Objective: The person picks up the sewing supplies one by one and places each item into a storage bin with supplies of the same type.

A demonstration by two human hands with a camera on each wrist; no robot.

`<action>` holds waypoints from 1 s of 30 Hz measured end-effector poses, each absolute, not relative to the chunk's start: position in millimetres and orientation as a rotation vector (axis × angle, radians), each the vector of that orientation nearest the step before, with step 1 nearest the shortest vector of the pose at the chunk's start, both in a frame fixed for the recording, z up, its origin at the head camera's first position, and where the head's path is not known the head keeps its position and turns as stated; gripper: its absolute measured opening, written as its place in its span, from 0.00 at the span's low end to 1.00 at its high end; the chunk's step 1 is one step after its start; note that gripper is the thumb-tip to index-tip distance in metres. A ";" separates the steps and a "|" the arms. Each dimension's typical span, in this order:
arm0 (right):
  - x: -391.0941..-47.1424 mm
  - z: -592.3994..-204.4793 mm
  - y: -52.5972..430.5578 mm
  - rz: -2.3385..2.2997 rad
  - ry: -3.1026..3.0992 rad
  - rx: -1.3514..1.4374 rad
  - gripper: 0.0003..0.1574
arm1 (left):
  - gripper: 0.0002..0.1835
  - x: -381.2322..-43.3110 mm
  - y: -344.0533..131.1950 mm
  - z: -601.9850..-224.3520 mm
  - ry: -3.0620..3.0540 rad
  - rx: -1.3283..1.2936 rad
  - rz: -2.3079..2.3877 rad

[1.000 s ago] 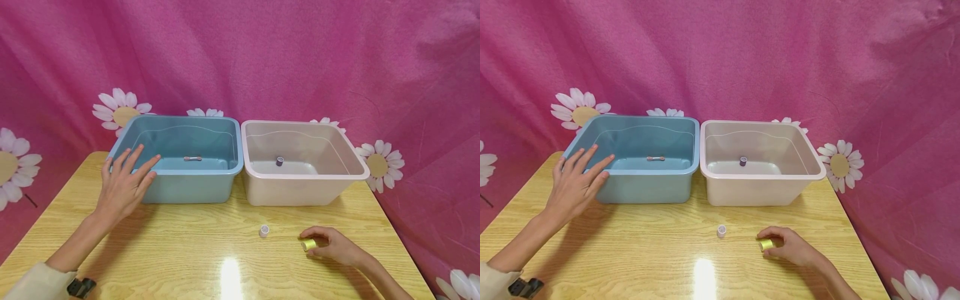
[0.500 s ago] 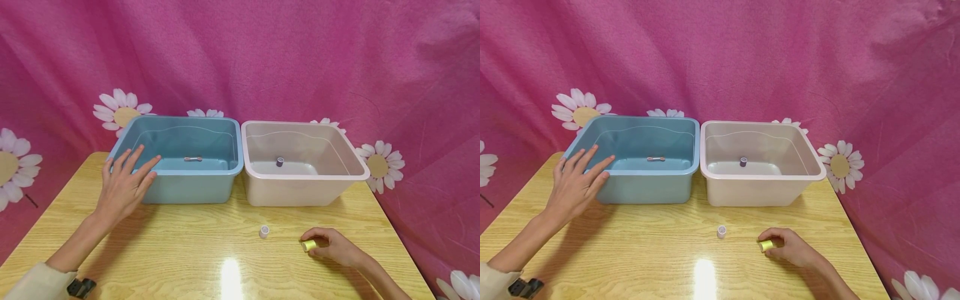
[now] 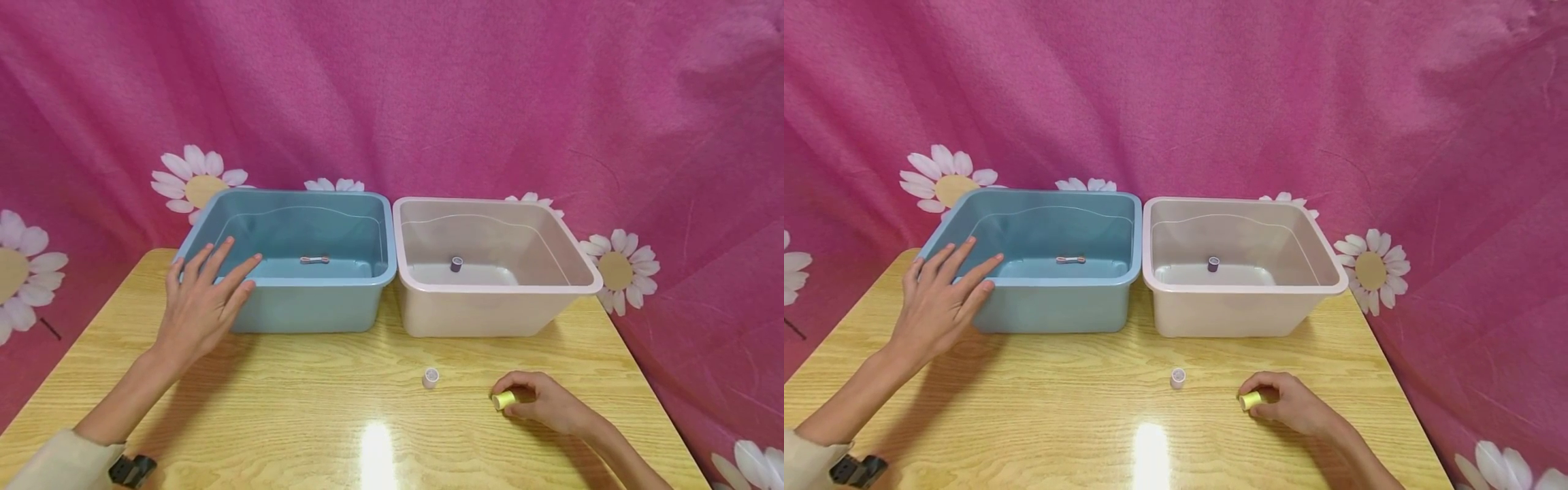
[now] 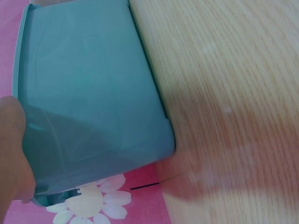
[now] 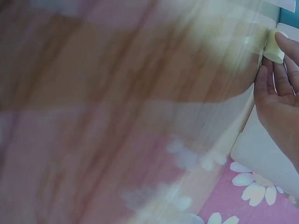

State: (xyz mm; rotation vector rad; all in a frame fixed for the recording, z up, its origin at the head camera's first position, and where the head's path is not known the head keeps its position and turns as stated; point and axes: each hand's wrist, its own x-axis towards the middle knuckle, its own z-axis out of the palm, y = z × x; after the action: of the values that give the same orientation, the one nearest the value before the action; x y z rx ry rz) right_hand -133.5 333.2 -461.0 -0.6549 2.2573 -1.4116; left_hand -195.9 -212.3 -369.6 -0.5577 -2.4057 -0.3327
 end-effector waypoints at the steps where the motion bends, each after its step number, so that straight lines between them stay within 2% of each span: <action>1: -133.6 -461.4 333.2 -1.410 2.263 -0.657 0.15 | 0.24 -195.9 -212.4 -369.6 -2.408 -0.556 -0.331; 30: -136.3 -459.0 332.4 -1.520 2.189 -0.616 0.15 | 0.24 -195.8 -211.8 -369.8 -2.412 -0.554 -0.348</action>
State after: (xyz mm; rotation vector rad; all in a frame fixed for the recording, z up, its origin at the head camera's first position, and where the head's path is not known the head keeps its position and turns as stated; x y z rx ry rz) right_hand -136.3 332.4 -459.0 -0.6158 2.1892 -1.5204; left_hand -195.8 -211.8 -369.8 -0.5535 -2.4117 -0.3482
